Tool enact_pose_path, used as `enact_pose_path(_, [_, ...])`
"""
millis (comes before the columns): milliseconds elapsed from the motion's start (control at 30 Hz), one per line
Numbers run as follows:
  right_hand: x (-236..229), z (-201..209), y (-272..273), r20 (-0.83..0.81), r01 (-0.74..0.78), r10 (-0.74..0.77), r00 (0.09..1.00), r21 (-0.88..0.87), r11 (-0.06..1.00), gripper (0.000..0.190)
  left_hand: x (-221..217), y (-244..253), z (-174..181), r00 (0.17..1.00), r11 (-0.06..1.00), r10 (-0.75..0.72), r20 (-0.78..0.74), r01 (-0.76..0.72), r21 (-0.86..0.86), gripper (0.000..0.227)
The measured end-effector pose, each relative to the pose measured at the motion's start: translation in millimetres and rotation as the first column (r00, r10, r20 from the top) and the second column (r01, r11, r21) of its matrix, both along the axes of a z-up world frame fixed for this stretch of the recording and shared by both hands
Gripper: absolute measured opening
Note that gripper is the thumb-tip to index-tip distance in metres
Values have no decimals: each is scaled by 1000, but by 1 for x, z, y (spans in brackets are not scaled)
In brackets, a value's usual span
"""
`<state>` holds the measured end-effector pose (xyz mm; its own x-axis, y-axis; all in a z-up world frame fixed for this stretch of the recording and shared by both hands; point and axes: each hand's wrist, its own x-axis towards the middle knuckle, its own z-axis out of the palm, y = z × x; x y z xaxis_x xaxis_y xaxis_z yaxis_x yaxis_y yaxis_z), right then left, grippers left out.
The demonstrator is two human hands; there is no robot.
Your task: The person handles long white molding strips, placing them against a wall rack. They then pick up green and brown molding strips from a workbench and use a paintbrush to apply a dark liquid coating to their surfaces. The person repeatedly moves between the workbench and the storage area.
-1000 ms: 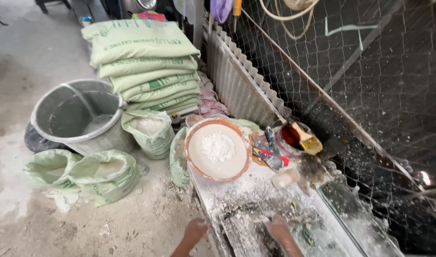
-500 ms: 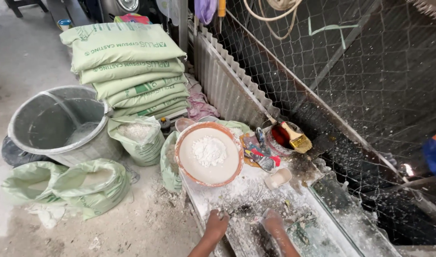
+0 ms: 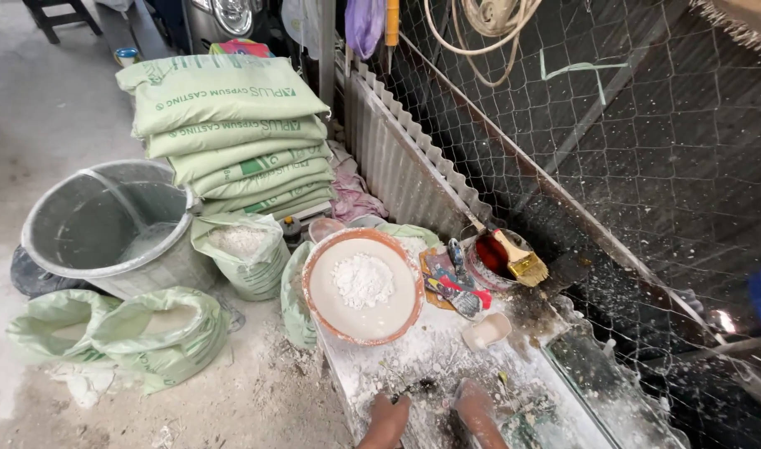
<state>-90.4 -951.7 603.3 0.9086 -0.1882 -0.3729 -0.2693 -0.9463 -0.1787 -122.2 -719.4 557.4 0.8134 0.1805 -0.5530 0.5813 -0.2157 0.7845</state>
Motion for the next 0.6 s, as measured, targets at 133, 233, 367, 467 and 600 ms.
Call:
enact_pose_path(133, [1,12,2,-18,15,-14,1000,67,998,46,-8,20,88,984,920,6,-178,-75,-384,58])
enact_pose_path(233, [3,-4,-5,49,-10,7,999,61,998,50,-14,18,64,992,927,34,-123,-77,-368,51])
enact_pose_path(367, [-16,20,8,77,13,-25,997,161,987,44,-15,19,27,1000,973,27,11,-23,-230,57])
enact_pose_path(467, [-48,27,10,146,141,-182,972,252,957,39,-23,33,106,994,978,-63,-86,44,-204,58])
enact_pose_path(600, [-136,40,-25,412,16,-264,872,515,857,26,-28,43,126,979,967,-82,-184,33,-253,61])
